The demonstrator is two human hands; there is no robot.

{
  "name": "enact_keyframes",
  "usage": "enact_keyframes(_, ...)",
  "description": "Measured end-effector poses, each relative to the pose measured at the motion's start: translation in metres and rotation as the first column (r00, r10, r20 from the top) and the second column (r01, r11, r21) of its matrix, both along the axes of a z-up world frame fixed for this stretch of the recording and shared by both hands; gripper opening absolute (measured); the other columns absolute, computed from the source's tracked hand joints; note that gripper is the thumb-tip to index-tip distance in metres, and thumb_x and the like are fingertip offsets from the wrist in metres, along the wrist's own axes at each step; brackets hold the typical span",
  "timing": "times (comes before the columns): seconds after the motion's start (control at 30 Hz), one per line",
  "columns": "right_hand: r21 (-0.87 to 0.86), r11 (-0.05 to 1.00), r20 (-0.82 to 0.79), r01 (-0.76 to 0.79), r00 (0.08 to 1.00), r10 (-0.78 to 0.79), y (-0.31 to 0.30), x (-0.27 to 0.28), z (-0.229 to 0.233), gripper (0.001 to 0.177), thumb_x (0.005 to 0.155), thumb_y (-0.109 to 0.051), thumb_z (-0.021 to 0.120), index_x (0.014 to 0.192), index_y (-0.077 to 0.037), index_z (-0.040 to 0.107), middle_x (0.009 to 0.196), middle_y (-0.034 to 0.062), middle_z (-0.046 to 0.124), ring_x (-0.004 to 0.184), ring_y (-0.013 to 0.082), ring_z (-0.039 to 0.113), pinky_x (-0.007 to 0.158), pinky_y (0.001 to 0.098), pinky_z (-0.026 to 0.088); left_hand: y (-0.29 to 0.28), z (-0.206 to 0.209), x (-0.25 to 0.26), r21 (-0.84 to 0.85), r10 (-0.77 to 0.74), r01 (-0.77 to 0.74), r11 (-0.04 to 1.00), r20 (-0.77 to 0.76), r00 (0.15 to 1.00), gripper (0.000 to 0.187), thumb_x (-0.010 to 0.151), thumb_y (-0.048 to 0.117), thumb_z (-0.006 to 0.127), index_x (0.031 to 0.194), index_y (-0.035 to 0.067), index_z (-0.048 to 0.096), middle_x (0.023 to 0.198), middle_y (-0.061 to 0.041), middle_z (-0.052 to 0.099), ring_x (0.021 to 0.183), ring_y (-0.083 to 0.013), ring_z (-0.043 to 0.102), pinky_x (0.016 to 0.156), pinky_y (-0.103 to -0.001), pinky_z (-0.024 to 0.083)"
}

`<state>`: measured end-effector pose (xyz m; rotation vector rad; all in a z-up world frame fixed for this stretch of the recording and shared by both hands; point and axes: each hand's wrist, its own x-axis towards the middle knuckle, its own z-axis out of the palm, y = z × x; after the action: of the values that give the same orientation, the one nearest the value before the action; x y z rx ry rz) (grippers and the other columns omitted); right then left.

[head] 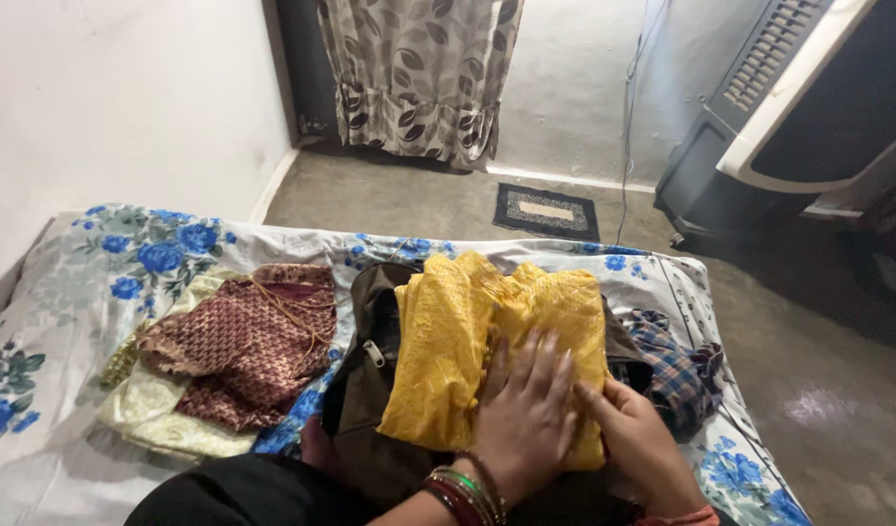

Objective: The person sits on a bed and buttons a yellow shirt, then folds it and places it into a duffel bag on the bed. They then button a maroon garment and place it into the same bag with other clothes.

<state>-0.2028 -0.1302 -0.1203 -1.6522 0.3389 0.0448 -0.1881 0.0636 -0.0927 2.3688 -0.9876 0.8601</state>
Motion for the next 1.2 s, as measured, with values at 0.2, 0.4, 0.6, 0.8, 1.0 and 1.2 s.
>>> enact_keyframes(0.2, -0.715, 0.696, -0.169, -0.062, 0.982, -0.086, 0.017, -0.005, 0.032, 0.04, 0.092, -0.035, 0.072, 0.119, -0.005, 0.067, 0.103, 0.0112, 0.078, 0.088, 0.0201, 0.073, 0.08, 0.0359, 0.058, 0.021, -0.003, -0.022, -0.053, -0.201, 0.195, 0.979, -0.127, 0.971, 0.066, 0.091, 0.037, 0.062, 0.145, -0.001, 0.051, 0.159, -0.026, 0.037, 0.153, -0.0408, 0.024, 0.124, -0.058, 0.002)
enact_keyframes(0.4, -0.788, 0.558, 0.294, 0.261, 0.955, -0.032, 0.056, 0.007, 0.112, 0.033, 0.091, -0.033, 0.068, 0.112, -0.008, 0.07, 0.104, 0.0123, 0.075, 0.088, 0.0272, 0.074, 0.079, 0.04, 0.058, 0.062, 0.031, -0.01, -0.415, -0.225, 0.165, 0.895, -0.099, 0.969, 0.028, 0.096, 0.015, 0.064, 0.123, 0.009, 0.066, 0.132, -0.014, 0.061, 0.128, -0.034, 0.054, 0.111, -0.05, 0.034)
enact_keyframes(0.6, -0.818, 0.517, 0.511, 0.25, 0.729, 0.455, 0.114, 0.11, 0.112, 0.027, 0.096, -0.026, 0.065, 0.115, -0.009, 0.073, 0.117, 0.0118, 0.073, 0.115, 0.0284, 0.064, 0.098, 0.0415, 0.047, 0.102, 0.036, 0.011, -0.63, 0.068, -0.192, 0.752, -0.216, 0.974, 0.028, 0.088, 0.006, 0.062, 0.116, 0.007, 0.063, 0.123, -0.018, 0.058, 0.119, -0.0397, 0.052, 0.101, -0.051, 0.038)
enact_keyframes(0.8, -0.841, 0.518, 0.004, -0.155, 0.956, 0.294, 0.135, 0.19, 0.107, 0.045, 0.094, -0.041, 0.072, 0.126, -0.009, 0.07, 0.12, 0.0142, 0.074, 0.111, 0.0288, 0.069, 0.097, 0.0418, 0.05, 0.116, 0.027, 0.029, -0.656, -0.074, -0.428, 0.622, -0.594, 0.801, 0.038, 0.091, 0.022, 0.066, 0.121, 0.005, 0.051, 0.119, -0.019, 0.056, 0.108, -0.038, 0.061, 0.092, -0.047, 0.049)
enact_keyframes(1.0, -0.851, 0.513, 0.418, 0.115, 0.739, 0.528, 0.136, 0.204, 0.098, 0.025, 0.098, -0.03, 0.07, 0.112, -0.011, 0.078, 0.107, 0.0096, 0.08, 0.092, 0.0196, 0.077, 0.085, 0.0312, 0.063, 0.132, 0.034, 0.035, -0.102, 0.093, -0.398, 0.912, -0.893, 0.44, 0.037, 0.1, 0.041, 0.053, 0.115, 0.01, 0.065, 0.105, -0.019, 0.075, 0.1, -0.0383, 0.07, 0.088, -0.05, 0.053)
enact_keyframes(1.2, -0.869, 0.489, 0.429, 0.079, 0.612, 0.665, 0.131, 0.175, 0.107, 0.021, 0.102, -0.015, 0.063, 0.118, -0.005, 0.072, 0.111, 0.0144, 0.075, 0.094, 0.023, 0.073, 0.083, 0.0327, 0.061, 0.145, 0.031, 0.045, -0.191, -0.046, -0.318, 0.929, -0.91, 0.413, 0.037, 0.096, 0.038, 0.053, 0.116, 0.008, 0.063, 0.105, -0.018, 0.075, 0.099, -0.035, 0.073, 0.088, -0.048, 0.055)
